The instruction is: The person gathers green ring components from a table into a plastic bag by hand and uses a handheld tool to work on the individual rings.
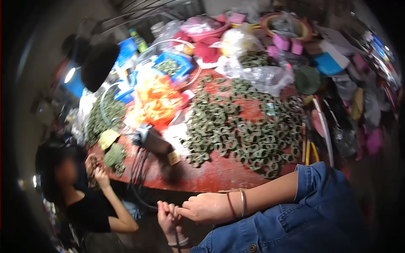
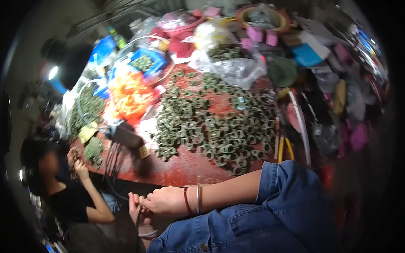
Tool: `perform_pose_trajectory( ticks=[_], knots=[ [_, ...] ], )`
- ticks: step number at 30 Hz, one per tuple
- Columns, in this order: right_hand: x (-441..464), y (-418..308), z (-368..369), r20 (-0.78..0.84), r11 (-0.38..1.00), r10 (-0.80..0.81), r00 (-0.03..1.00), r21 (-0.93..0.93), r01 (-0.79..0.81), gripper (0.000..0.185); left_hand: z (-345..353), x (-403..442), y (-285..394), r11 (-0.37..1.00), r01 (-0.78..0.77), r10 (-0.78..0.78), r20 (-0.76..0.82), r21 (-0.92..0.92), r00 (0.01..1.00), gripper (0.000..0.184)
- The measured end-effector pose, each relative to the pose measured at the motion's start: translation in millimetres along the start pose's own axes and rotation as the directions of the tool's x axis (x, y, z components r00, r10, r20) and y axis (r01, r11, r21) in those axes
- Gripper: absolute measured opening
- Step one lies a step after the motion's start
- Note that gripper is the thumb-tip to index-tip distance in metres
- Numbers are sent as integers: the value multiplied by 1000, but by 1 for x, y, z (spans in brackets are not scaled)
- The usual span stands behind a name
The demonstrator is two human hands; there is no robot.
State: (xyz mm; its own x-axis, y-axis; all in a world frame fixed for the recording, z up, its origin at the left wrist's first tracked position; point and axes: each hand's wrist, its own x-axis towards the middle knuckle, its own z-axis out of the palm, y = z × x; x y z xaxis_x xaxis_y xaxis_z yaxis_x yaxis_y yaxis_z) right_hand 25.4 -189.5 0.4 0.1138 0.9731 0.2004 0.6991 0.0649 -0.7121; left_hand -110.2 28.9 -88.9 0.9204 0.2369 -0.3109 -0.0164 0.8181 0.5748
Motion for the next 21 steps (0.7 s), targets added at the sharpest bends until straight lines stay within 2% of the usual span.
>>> perform_pose_trajectory(
  ticks=[1, 3, 5, 6, 7, 8, 9, 10, 11, 12, 14, 15, 16, 17, 18, 19, 20, 21],
  knots=[
    [-15, -5, -17, 175, 995, 80, 981, -76, -68, 36, -4, 1, 7, 998, 56, -52, 121, -30, 991, 45],
    [-60, -7, -33, 124, 980, 199, 972, -53, -194, 36, -24, 7, 16, 977, 93, -40, 262, -194, 964, 41],
    [-111, -6, -35, -220, 982, 177, 959, 99, -159, 32, -24, 10, 7, 928, -41, 150, 271, -369, 951, 33],
    [-135, -9, -39, -290, 961, 253, 923, 185, -206, 32, -51, 19, 5, 943, -54, 191, 400, -327, 896, 17],
    [-158, -12, -43, -351, 934, 322, 879, 271, -234, 32, -50, 24, -1, 948, -77, 197, 380, -310, 904, 34],
    [-179, -23, -49, -348, 848, 495, 796, 392, -356, 29, -49, 27, -12, 976, -113, 173, 352, -186, 920, 41],
    [-198, -33, -50, -424, 821, 565, 708, 377, -429, 27, -40, 25, -24, 987, -150, 160, 319, -55, 934, 48],
    [-216, -40, -47, -469, 773, 634, 615, 409, -484, 27, -30, 27, -36, 986, -117, 79, 281, 121, 957, 57],
    [-230, -45, -42, -505, 721, 692, 516, 448, -529, 26, -21, 23, -49, 980, -12, -47, 292, 198, 955, 53],
    [-241, -49, -38, -500, 717, 696, 515, 455, -528, 26, -5, 17, -64, 948, 67, -141, 223, 310, 965, 45],
    [-254, -54, -31, -554, 632, 749, 364, 430, -645, 33, 52, 11, -86, 867, 354, -471, 347, 350, 811, 31],
    [-253, -55, -30, -544, 625, 757, 362, 444, -642, 33, 83, 13, -91, 784, 240, -519, 394, 572, 758, 16],
    [-249, -55, -30, -598, 607, 738, 314, 385, -695, 39, 121, 14, -93, 724, 153, -550, 429, 673, 717, 10],
    [-246, -54, -30, -651, 582, 709, 270, 323, -746, 45, 145, 21, -98, 667, -36, -520, 500, 744, 693, 6],
    [-246, -46, -30, -669, 580, 668, 326, 193, -792, 65, 171, 23, -103, 615, -88, -462, 449, 784, 765, 6],
    [-241, -42, -33, -665, 582, 671, 328, 198, -789, 65, 181, 31, -115, 543, -220, -333, 448, 811, 830, 10],
    [-234, -37, -39, -673, 560, 644, 364, 90, -824, 73, 211, 37, -117, 398, -395, -230, 507, 828, 831, 29],
    [-228, -33, -45, -678, 532, 616, 401, -18, -847, 82, 225, 45, -115, 107, -515, -186, 525, 851, 830, 63]
  ],
)
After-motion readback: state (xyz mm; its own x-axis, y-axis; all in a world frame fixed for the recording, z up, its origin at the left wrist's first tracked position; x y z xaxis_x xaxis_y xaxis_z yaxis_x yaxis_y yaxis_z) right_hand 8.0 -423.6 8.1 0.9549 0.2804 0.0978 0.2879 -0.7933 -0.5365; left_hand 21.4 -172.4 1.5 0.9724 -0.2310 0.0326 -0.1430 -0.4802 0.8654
